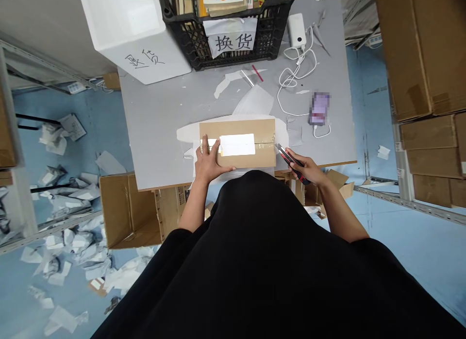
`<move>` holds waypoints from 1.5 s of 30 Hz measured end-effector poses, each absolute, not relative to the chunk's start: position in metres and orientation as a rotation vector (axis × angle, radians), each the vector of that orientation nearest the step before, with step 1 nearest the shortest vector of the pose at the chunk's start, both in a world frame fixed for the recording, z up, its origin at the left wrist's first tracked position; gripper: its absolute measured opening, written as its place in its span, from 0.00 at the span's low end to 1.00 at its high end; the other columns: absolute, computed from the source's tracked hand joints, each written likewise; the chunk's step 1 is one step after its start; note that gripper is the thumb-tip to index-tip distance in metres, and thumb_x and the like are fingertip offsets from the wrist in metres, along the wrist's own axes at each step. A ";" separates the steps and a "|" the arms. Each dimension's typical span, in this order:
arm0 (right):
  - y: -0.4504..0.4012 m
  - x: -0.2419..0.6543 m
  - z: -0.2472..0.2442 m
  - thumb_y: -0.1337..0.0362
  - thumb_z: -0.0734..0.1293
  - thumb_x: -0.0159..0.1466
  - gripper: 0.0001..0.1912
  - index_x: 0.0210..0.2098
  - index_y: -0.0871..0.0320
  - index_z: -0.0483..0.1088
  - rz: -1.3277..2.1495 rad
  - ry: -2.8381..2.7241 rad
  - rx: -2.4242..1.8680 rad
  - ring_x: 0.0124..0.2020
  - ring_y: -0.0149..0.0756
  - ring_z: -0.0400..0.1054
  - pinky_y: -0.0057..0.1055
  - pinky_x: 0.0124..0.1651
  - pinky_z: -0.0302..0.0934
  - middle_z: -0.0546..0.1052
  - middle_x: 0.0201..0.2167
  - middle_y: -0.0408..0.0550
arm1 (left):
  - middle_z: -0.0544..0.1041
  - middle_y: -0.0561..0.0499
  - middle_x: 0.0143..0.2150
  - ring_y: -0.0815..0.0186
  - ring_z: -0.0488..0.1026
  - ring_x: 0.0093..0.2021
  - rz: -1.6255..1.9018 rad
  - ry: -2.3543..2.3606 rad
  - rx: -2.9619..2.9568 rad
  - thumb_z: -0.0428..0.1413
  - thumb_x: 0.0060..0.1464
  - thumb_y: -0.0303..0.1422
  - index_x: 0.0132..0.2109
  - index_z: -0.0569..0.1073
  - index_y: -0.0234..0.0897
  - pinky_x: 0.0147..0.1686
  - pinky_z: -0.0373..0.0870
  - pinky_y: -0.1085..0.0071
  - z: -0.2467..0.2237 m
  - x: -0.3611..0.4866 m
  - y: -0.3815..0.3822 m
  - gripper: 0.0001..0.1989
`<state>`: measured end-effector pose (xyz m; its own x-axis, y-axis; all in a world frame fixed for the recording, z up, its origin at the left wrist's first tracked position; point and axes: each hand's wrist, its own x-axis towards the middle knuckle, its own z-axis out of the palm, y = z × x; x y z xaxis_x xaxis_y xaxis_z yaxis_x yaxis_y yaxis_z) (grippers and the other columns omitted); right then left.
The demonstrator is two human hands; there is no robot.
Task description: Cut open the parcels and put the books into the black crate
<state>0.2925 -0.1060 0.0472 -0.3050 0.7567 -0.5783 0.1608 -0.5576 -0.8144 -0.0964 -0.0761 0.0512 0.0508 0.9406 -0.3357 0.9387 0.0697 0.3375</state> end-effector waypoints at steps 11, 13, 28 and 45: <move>-0.118 0.292 0.055 0.51 0.69 0.63 0.42 0.73 0.49 0.51 1.930 -1.214 -1.523 0.23 0.27 0.61 0.30 0.29 0.64 0.70 0.28 0.38 | 0.36 0.45 0.78 0.25 0.42 0.71 0.098 1.854 1.844 0.63 0.29 0.68 0.73 0.53 0.52 0.52 0.68 0.39 0.048 -0.099 -0.078 0.65; -0.120 0.293 0.056 0.51 0.69 0.63 0.42 0.73 0.49 0.51 1.947 -1.205 -1.523 0.23 0.27 0.61 0.30 0.29 0.64 0.70 0.28 0.38 | 0.36 0.44 0.78 0.25 0.42 0.71 0.093 1.852 1.842 0.63 0.30 0.68 0.73 0.53 0.52 0.52 0.68 0.40 0.049 -0.099 -0.077 0.65; -0.132 0.320 0.002 0.52 0.70 0.60 0.38 0.66 0.55 0.60 1.665 -1.014 -1.771 0.32 0.37 0.73 0.38 0.38 0.71 0.77 0.32 0.44 | 0.35 0.45 0.78 0.26 0.43 0.72 0.160 1.812 1.822 0.62 0.32 0.68 0.73 0.55 0.50 0.55 0.66 0.39 0.048 -0.103 -0.077 0.63; -0.080 0.232 -0.108 0.57 0.62 0.60 0.24 0.54 0.60 0.65 0.910 -1.197 -2.451 0.48 0.49 0.68 0.42 0.52 0.60 0.75 0.48 0.60 | 0.63 0.44 0.71 0.54 0.68 0.64 0.798 1.757 1.064 0.30 0.61 0.63 0.71 0.57 0.51 0.56 0.70 0.55 -0.012 -0.155 -0.046 0.41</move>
<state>0.2321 -0.0796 -0.1078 0.4630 0.7803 -0.4204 0.6138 -0.6244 -0.4830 -0.1548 -0.0459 -0.0115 -0.2207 0.9048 -0.3643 0.3209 0.4201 0.8488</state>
